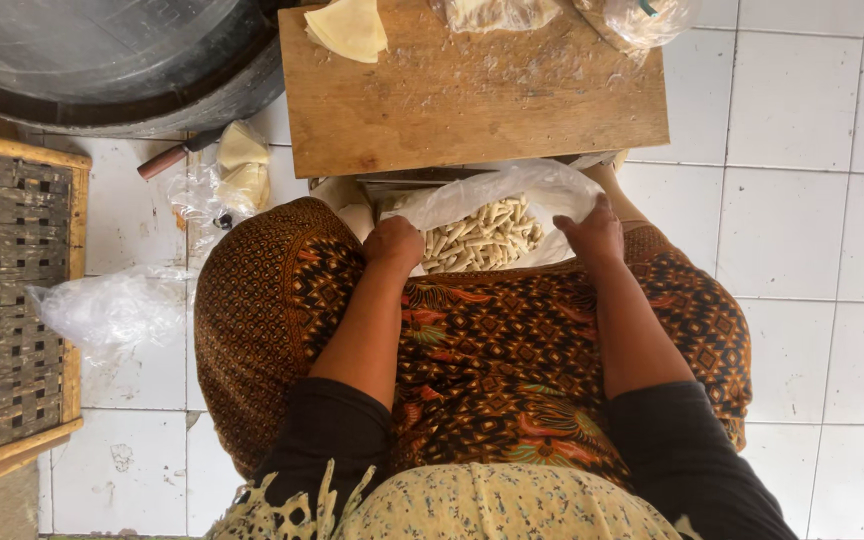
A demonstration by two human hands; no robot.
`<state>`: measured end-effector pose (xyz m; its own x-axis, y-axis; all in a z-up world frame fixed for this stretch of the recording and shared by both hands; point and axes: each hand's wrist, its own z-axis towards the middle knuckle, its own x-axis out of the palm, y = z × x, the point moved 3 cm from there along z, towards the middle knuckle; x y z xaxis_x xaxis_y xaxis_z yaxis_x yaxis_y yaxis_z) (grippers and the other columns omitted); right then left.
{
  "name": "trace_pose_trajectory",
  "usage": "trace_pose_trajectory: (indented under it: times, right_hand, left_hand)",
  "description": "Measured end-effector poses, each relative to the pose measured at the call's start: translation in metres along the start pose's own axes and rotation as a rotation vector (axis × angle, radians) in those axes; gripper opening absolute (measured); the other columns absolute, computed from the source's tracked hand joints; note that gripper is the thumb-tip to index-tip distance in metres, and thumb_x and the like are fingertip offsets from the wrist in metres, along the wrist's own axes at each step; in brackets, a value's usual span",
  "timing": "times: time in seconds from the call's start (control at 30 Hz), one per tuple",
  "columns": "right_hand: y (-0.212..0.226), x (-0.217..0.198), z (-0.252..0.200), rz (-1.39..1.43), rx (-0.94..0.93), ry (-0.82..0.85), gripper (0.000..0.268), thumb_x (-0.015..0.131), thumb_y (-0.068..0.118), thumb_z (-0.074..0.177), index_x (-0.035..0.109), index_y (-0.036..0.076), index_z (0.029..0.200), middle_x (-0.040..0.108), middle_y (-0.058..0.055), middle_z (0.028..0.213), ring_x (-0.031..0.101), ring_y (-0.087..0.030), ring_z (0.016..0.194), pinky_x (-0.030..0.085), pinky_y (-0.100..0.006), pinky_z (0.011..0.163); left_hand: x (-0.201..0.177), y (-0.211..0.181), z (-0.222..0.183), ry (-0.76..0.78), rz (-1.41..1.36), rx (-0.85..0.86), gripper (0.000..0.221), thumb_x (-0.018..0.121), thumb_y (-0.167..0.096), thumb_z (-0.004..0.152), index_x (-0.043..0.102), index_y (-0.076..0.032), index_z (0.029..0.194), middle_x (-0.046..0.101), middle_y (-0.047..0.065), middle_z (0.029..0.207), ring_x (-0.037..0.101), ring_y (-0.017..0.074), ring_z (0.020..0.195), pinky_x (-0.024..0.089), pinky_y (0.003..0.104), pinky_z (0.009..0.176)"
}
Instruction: The person takes thin triangular sheets of dough from a stack, folds them into small packets by hand, uses a spoon to add a filling mixture from a bag, and places the completed snacks into a larger plastic bag located in their lap.
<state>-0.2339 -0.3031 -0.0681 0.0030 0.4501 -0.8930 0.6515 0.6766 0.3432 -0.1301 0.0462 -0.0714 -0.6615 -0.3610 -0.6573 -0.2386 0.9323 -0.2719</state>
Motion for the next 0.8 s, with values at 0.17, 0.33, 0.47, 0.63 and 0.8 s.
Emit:
trace_pose_trajectory:
  times: [0.17,0.33,0.47,0.63,0.8]
  right_hand:
    - [0.027,-0.048,-0.022,-0.275,0.333,0.208,0.061,0.061,0.053,0.101,0.061,0.006,0.140,0.069,-0.018,0.129,0.069,-0.030,0.109,0.054,-0.043,0.090]
    - [0.012,-0.100,-0.027,-0.203,0.207,-0.123,0.059,0.059,0.044,0.104,0.049,0.009,0.151,0.075,-0.016,0.109,0.072,-0.027,0.094,0.056,-0.037,0.078]
    - [0.023,-0.061,-0.077,0.086,-0.260,0.060,0.055,0.062,0.023,0.085,0.062,0.018,0.140,0.071,-0.011,0.122,0.071,-0.027,0.104,0.061,-0.035,0.084]
    - [0.066,0.030,-0.145,-0.517,-0.530,0.776,0.034,0.063,0.036,0.088,0.076,0.024,0.117,0.072,-0.010,0.120,0.069,-0.033,0.109,0.054,-0.048,0.095]
    - [0.079,0.031,-0.178,-0.683,-0.603,0.801,0.029,0.064,0.032,0.087,0.079,0.019,0.109,0.075,-0.011,0.115,0.069,-0.031,0.111,0.054,-0.047,0.096]
  left_hand:
    - [-0.020,-0.011,-0.012,-0.049,0.061,-0.007,0.028,0.065,-0.021,0.091,0.077,-0.003,0.109,0.071,0.021,0.122,0.070,0.0379,0.113,0.058,0.048,0.090]
    - [-0.032,-0.015,-0.017,-0.131,0.111,0.029,0.027,0.059,-0.023,0.095,0.073,-0.002,0.105,0.068,0.022,0.116,0.069,0.0377,0.103,0.057,0.051,0.084]
    - [-0.005,-0.037,-0.051,-0.152,0.036,0.258,0.033,0.041,-0.022,0.107,0.065,-0.005,0.092,0.067,0.017,0.098,0.065,0.0308,0.088,0.058,0.048,0.078]
    - [0.088,-0.036,-0.140,0.312,0.579,0.602,0.029,0.043,-0.022,0.105,0.067,-0.007,0.096,0.068,0.015,0.102,0.066,0.0310,0.092,0.058,0.049,0.080]
    - [0.112,-0.031,-0.154,0.363,0.705,0.628,0.026,0.046,-0.022,0.103,0.069,-0.009,0.101,0.069,0.014,0.107,0.067,0.0311,0.096,0.057,0.050,0.081]
